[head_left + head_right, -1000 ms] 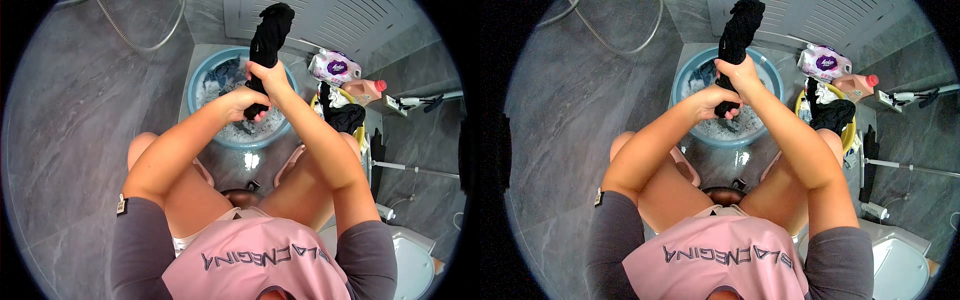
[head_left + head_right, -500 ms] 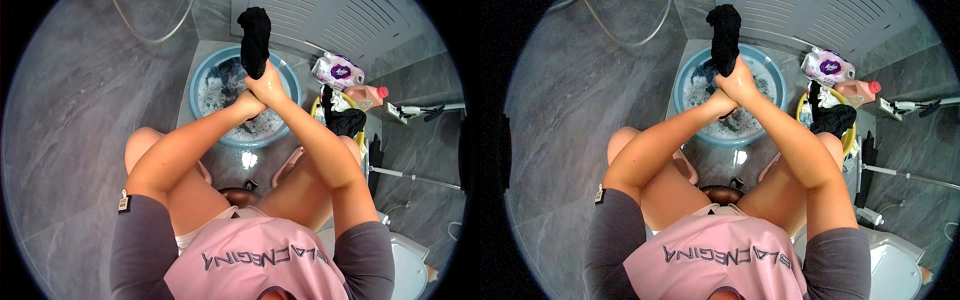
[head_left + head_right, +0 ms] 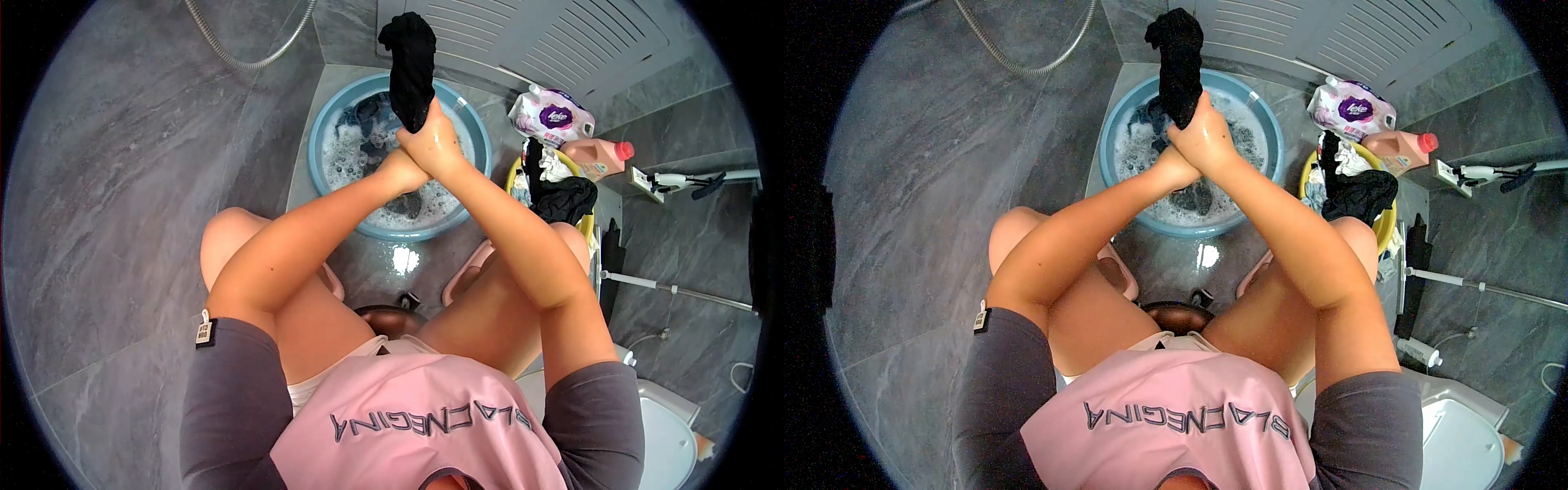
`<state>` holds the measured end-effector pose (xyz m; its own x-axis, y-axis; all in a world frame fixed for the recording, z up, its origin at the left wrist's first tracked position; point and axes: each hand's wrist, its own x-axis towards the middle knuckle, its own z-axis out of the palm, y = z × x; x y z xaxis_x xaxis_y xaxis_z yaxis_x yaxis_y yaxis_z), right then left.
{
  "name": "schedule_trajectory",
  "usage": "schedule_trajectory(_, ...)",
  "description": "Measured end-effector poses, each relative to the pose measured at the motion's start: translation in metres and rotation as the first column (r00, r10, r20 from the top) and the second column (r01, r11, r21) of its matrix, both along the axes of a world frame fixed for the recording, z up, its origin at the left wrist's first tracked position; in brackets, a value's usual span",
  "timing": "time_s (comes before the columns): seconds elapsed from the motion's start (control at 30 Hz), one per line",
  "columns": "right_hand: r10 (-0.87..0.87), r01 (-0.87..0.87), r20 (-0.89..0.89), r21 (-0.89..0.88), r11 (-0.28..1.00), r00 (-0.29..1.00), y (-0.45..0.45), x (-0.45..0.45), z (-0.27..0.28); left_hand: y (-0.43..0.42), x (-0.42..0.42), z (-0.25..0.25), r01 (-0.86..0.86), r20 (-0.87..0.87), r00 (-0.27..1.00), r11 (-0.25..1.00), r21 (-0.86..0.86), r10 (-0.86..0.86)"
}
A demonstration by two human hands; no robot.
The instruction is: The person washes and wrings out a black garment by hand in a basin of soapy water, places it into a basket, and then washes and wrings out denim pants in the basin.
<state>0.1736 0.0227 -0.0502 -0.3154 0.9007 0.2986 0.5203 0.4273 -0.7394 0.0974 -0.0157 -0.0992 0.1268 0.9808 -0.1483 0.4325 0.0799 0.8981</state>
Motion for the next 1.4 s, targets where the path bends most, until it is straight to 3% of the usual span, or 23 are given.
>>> schedule_trajectory(0.4,-0.054,0.054,-0.002,-0.050,0.997,0.999,-0.004,0.000,0.007,0.004,-0.005,-0.002,0.037,-0.134,0.991,0.994,0.102,-0.024)
schedule_trajectory(0.5,-0.037,0.038,-0.095,0.006,0.999,0.995,-0.003,0.001,0.005,0.003,-0.008,0.011,0.063,-0.229,0.972,0.995,0.072,-0.045)
schedule_trajectory(0.57,-0.018,0.017,-0.079,-0.005,1.000,0.997,-0.001,0.004,0.005,0.006,-0.007,0.013,0.030,-0.314,0.949,0.999,-0.033,-0.039)
schedule_trajectory(0.63,0.000,-0.001,-0.068,-0.015,1.000,0.998,0.004,0.007,0.006,0.006,-0.010,0.015,0.016,-0.324,0.946,0.999,-0.035,-0.026)
schedule_trajectory(0.7,0.039,-0.274,-0.529,-0.374,0.886,0.848,0.014,0.012,0.010,-0.002,-0.017,0.034,-0.086,-0.304,0.951,0.991,-0.102,0.051)
schedule_trajectory(0.73,-0.085,-0.386,-0.749,-0.431,0.815,0.657,0.015,0.017,0.025,-0.003,-0.019,0.038,-0.123,-0.331,0.939,0.989,-0.076,0.092)
schedule_trajectory(0.77,-0.228,-0.355,-0.769,-0.509,0.784,0.597,0.028,0.025,0.028,-0.003,-0.022,0.042,-0.159,-0.355,0.925,0.986,-0.048,0.132)
schedule_trajectory(0.8,-0.264,-0.432,-0.804,-0.527,0.732,0.533,0.044,0.037,0.024,-0.001,-0.023,0.050,-0.189,-0.441,0.883,0.982,-0.026,0.159)
schedule_trajectory(0.87,-0.306,-0.533,-0.853,-0.506,0.678,0.422,0.055,0.059,0.030,0.009,-0.034,0.043,-0.151,-0.456,0.866,0.977,0.152,0.205)
schedule_trajectory(0.97,-0.512,-0.540,-0.817,-0.565,0.624,0.263,0.059,0.082,0.047,0.016,-0.041,0.058,-0.050,-0.487,0.838,0.923,0.383,0.247)
schedule_trajectory(1.0,-0.518,-0.529,-0.818,-0.564,0.634,0.251,0.061,0.090,0.049,0.019,-0.040,0.061,-0.060,-0.408,0.885,0.923,0.380,0.225)
schedule_trajectory(1.1,-0.694,-0.268,-0.690,-0.722,0.638,0.206,0.069,0.118,0.058,0.034,-0.032,0.059,0.015,-0.314,0.936,0.871,0.492,0.162)
schedule_trajectory(1.17,-0.716,-0.326,-0.685,-0.713,0.621,0.133,0.086,0.155,0.050,0.038,-0.017,0.065,0.037,-0.287,0.951,0.873,0.486,0.119)
schedule_trajectory(1.3,-0.794,-0.206,-0.555,-0.831,0.517,0.248,0.085,0.232,0.054,0.049,0.030,0.065,0.179,-0.169,0.979,0.865,0.468,-0.111)
schedule_trajectory(1.4,-0.826,-0.147,-0.518,-0.855,0.497,0.222,0.075,0.298,0.042,0.055,0.075,0.049,0.280,-0.116,0.960,0.895,0.348,-0.255)
